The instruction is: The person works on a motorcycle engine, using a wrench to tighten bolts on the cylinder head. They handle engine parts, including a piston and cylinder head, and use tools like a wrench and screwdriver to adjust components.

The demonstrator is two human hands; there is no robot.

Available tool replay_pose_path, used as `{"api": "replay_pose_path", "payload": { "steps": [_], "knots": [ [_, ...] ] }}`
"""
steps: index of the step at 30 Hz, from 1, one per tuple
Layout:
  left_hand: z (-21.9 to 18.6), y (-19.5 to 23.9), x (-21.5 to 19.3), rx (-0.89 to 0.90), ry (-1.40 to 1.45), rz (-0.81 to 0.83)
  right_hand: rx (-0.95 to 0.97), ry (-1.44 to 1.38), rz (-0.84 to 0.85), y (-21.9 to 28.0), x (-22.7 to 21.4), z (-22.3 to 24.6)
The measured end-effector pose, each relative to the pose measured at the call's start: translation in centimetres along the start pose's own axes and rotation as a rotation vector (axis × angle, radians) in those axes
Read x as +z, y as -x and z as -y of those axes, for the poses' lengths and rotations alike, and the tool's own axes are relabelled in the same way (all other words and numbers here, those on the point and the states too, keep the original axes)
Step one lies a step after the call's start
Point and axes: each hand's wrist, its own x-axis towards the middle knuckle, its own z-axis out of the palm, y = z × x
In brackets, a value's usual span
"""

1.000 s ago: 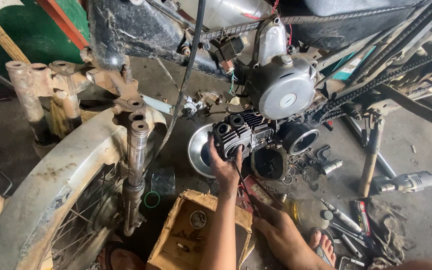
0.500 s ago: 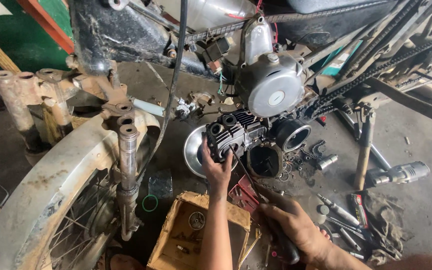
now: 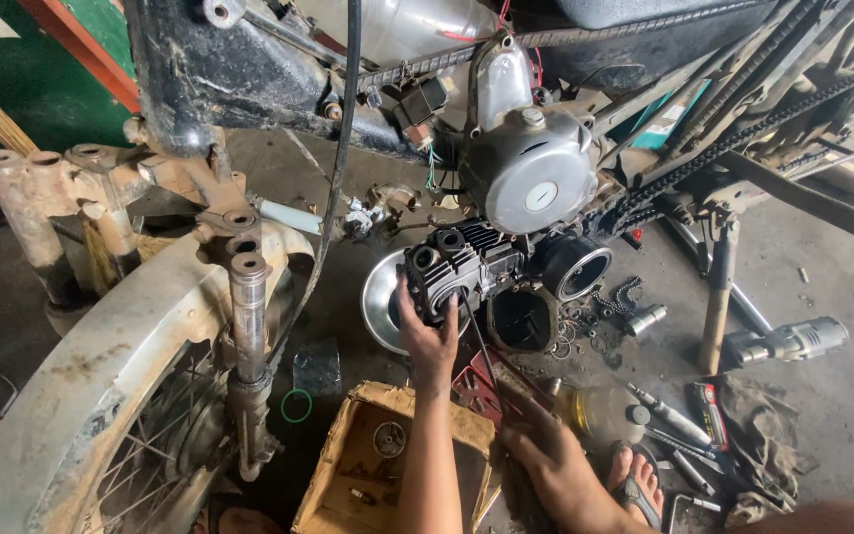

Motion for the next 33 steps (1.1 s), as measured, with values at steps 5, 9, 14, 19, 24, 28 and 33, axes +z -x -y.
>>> {"api": "replay_pose_path", "payload": {
  "steps": [5,9,14,19,24,28,33],
  "knots": [
    [-1.9,-0.3,0.6,0.032,-0.026,-0.049,-0.02,0.292,-0.021,0.2,0.7,-0.5],
    [-4.0,-1.1,0.8,0.06,0.016,-0.107,-0.055,0.47,-0.081,0.8,1.1,-0.4],
    [-2.9,-0.6,1.0,0.064,-0.045,-0.113,-0.15,0.461,-0.107,0.7,1.6,-0.8],
    [-1.5,-0.6,-0.4,0.09,-0.088,-0.04,-0.111,0.536,-0.148,1.8,1.8,0.7],
    [-1.4,-0.9,-1.2,0.115,0.004,-0.013,-0.086,0.491,-0.132,0.7,1.2,-0.9],
    [-0.2,-0.3,-0.9,0.012,-0.058,0.014,-0.062,0.448,-0.159,0.3,0.9,-1.1],
    [-0.4,-0.4,-0.6,0.121,-0.125,-0.054,-0.003,0.389,-0.173,0.0,0.9,-1.8]
  ]
}}
